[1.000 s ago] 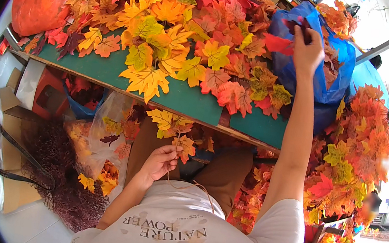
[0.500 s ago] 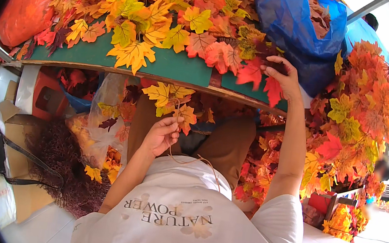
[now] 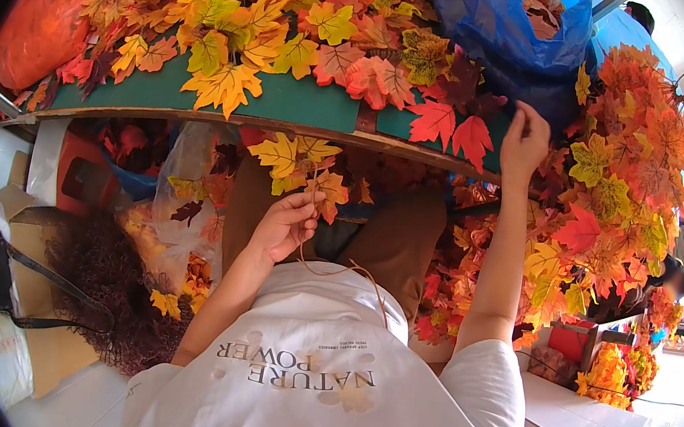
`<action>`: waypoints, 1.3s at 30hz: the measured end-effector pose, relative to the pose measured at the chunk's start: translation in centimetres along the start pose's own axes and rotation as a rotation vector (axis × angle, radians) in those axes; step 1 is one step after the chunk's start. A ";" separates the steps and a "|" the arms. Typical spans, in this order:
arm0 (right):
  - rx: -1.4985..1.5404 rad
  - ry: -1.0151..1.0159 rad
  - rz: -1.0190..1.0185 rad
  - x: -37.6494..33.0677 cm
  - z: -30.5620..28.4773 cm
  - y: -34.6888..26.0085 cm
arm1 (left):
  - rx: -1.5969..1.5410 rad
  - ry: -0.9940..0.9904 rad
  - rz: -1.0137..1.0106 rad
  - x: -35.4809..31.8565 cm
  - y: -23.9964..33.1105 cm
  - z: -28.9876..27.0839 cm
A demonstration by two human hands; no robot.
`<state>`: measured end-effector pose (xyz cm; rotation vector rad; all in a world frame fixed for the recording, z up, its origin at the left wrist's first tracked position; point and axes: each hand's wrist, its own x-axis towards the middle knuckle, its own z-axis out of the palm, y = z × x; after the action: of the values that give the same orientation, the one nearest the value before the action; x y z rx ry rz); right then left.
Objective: Tying artificial maple leaves to a string or branch to create a decorative garland.
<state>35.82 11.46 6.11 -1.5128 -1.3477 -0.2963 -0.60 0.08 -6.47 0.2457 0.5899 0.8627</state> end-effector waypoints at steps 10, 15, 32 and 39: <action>-0.242 -0.397 -0.113 2.0 1.5 1.7 | 0.073 -0.025 0.110 0.5 0.5 2.2; 0.028 -0.435 0.323 2.1 -0.6 -3.5 | 0.139 -0.044 0.194 -0.4 0.2 3.1; 1.461 -0.170 0.553 -4.3 0.0 -10.0 | 0.443 0.168 0.436 -2.0 -0.6 5.7; 1.293 -0.456 0.860 -18.8 2.0 -16.1 | 0.375 0.143 0.539 -2.4 -0.2 6.7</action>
<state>15.16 -0.65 -0.33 -0.8517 -0.7312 1.2880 2.21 -1.65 -0.17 0.7100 0.8373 1.2933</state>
